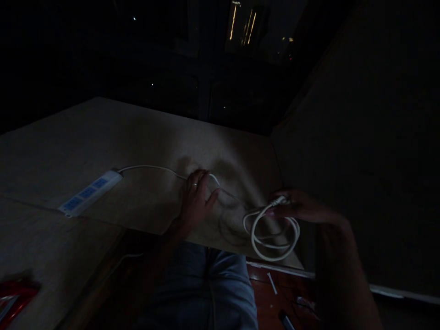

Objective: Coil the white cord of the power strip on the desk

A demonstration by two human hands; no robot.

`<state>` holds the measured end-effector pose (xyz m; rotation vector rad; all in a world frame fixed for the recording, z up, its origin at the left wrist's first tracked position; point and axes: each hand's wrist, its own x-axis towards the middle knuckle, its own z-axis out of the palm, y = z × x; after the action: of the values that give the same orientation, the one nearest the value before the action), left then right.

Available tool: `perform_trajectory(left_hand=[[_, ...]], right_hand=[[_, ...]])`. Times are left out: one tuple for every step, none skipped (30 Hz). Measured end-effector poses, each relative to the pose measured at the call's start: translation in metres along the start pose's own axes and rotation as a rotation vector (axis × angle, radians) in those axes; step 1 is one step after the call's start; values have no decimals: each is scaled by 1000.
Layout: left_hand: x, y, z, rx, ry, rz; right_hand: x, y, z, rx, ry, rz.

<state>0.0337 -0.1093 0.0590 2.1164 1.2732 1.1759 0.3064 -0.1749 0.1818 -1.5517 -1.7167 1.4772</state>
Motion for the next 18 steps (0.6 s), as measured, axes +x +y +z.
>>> perform_trajectory(left_hand=[[2, -15, -1, 77, 36, -16], [3, -30, 0, 120, 45, -44], [4, -44, 2, 126, 53, -84], [6, -55, 4, 98, 44, -117], [6, -64, 7, 51, 19, -129], [7, -70, 10, -11, -13, -134], [7, -73, 14, -89, -56, -141], [6, -73, 16, -174, -98, -153], [4, -72, 18, -260, -121, -174], [2, -69, 19, -340, -122, -204], [0, -66, 19, -403, -96, -237], [-3, -63, 18, -443, -55, -258], [-6, -61, 16, -456, -11, -258], [-9, -60, 14, -445, 20, -237], [-12, -59, 10, -416, 36, -199], [-14, -60, 5, -377, 44, -155], [-16, -60, 0, -335, 52, -113], [-17, -61, -5, -292, 65, -80]], right_hand=[[-8, 1, -5, 26, 42, -13], [-14, 4, -9, 71, 101, -39], [-21, 8, -12, 129, 159, -69], [-26, 12, -14, 197, 213, -99], [-30, 16, -14, 269, 258, -128], [-33, 20, -14, 335, 300, -152], [-35, 22, -14, 387, 343, -176], [-37, 24, -13, 418, 386, -199], [-37, 24, -12, 433, 428, -223], [-36, 24, -11, 438, 473, -245], [-35, 24, -10, 439, 519, -263], [-33, 23, -9, 440, 566, -276], [-32, 23, -8, 445, 610, -285], [-30, 24, -7, 455, 655, -293], [-28, 26, -6, 467, 697, -299], [-27, 29, -5, 480, 739, -302], [-27, 33, -4, 494, 779, -302], [-28, 37, -3, 507, 818, -303]])
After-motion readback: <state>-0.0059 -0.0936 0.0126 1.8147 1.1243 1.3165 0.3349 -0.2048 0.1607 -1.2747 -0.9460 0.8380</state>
